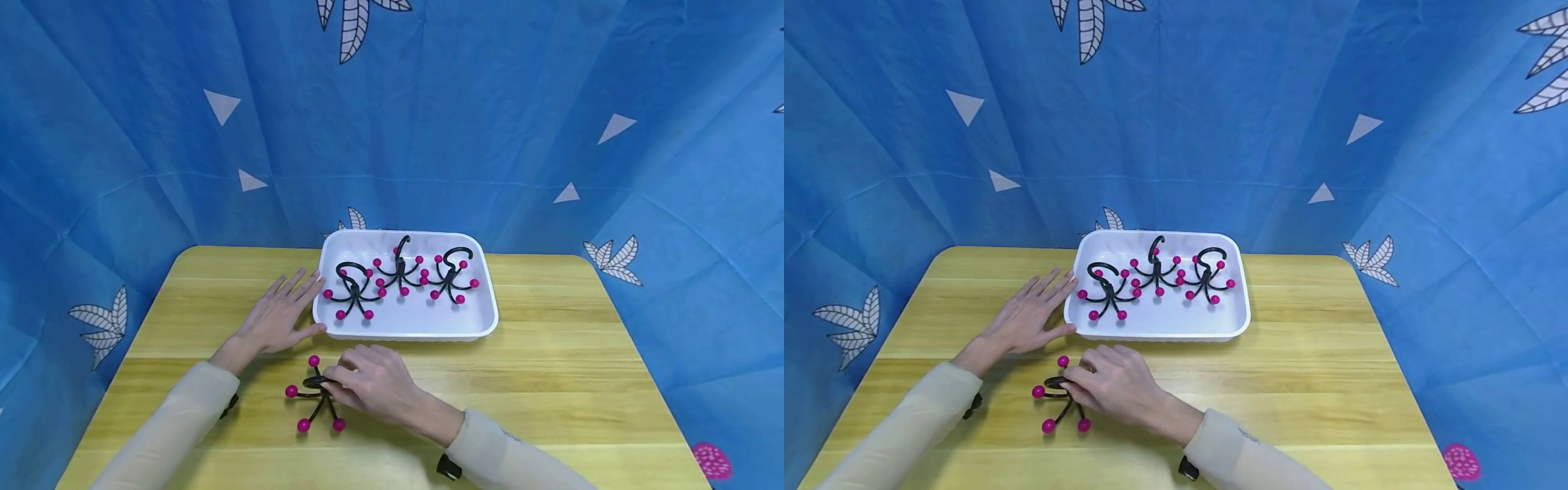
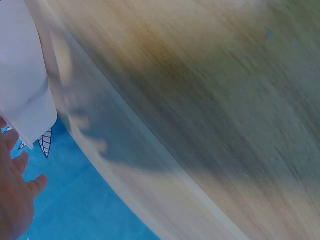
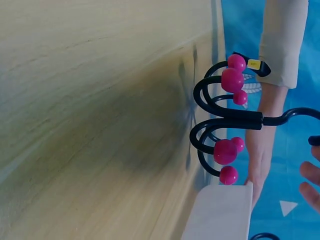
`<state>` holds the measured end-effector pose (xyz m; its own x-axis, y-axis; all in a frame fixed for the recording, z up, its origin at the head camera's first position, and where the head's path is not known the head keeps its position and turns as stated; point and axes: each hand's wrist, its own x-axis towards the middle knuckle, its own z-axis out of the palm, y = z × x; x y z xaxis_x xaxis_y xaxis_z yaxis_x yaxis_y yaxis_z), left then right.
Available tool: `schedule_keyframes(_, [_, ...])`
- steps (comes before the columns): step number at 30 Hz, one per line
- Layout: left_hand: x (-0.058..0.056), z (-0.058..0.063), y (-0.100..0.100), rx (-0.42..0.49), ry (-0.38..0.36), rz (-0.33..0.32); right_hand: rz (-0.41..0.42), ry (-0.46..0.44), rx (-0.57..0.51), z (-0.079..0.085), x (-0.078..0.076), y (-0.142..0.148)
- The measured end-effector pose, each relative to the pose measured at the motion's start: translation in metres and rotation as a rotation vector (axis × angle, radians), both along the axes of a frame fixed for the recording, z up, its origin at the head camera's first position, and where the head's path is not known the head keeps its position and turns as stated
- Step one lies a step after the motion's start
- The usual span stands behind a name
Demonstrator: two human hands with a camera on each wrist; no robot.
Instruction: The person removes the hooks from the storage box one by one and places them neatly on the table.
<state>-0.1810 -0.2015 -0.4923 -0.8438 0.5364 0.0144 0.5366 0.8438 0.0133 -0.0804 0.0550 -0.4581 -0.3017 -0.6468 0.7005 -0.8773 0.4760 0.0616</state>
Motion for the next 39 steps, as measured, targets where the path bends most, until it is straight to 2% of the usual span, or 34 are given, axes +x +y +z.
schedule_keyframes(16, [-0.002,-0.001,0.001,0.006,-0.012,0.002,-0.022,-0.002,-0.01,-0.007,-0.001,-0.008])
schedule_keyframes(25, [-0.003,-0.002,0.001,0.016,0.002,-0.004,-0.028,-0.049,0.001,-0.006,-0.004,-0.009])
schedule_keyframes(39, [0.0,-0.002,0.0,0.023,-0.009,-0.004,-0.029,-0.071,0.005,-0.009,-0.004,-0.011])
